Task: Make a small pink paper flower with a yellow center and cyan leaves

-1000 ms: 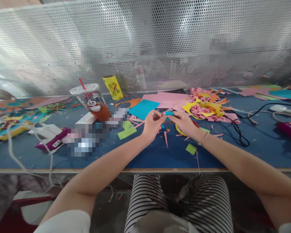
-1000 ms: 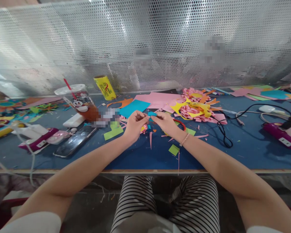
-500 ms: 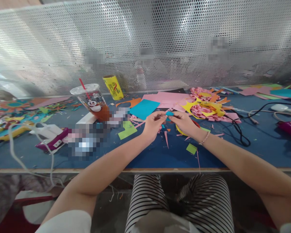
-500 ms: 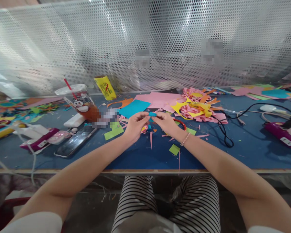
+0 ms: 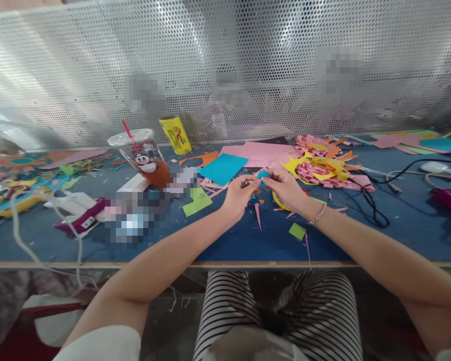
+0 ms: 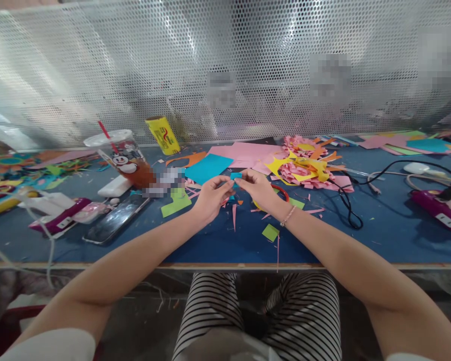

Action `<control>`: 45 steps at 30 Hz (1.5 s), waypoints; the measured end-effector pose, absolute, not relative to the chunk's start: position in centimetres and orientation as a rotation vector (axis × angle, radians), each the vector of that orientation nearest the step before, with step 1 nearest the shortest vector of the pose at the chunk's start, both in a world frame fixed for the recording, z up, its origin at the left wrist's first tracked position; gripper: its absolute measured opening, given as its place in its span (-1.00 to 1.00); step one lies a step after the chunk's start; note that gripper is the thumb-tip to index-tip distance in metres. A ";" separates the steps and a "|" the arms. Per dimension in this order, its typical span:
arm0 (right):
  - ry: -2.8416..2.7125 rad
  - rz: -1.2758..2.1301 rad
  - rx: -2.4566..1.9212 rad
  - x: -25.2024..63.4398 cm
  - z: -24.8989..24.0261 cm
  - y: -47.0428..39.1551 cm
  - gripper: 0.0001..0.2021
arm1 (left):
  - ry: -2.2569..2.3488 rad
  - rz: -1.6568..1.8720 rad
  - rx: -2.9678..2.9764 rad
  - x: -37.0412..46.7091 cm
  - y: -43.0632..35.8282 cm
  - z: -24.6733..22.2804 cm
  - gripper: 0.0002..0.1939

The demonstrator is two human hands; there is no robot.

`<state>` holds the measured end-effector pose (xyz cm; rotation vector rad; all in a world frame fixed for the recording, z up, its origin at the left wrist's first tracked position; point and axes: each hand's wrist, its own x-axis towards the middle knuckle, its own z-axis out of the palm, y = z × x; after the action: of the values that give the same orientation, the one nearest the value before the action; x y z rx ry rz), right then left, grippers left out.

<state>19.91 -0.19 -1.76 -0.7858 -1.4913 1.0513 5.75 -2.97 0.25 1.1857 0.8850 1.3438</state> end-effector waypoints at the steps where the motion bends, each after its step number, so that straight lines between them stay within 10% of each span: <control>1: -1.493 1.037 -0.790 19.9 -1.8 -0.2 -0.79 | 0.884 1.345 1.188 5.7 -3.0 0.2 -0.79; 33: -1.423 1.108 -0.726 19.3 -2.0 -0.3 -0.76 | 0.803 1.327 1.115 5.8 -2.8 0.4 -0.74; 45: -1.638 -0.207 -2.119 37.6 1.3 4.3 -0.51 | 0.928 1.352 1.036 4.2 -1.2 0.9 -0.69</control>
<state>37.63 4.27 1.25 -2.1187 -1.6385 -0.2066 4.17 -1.16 0.92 1.0361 0.9281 1.3515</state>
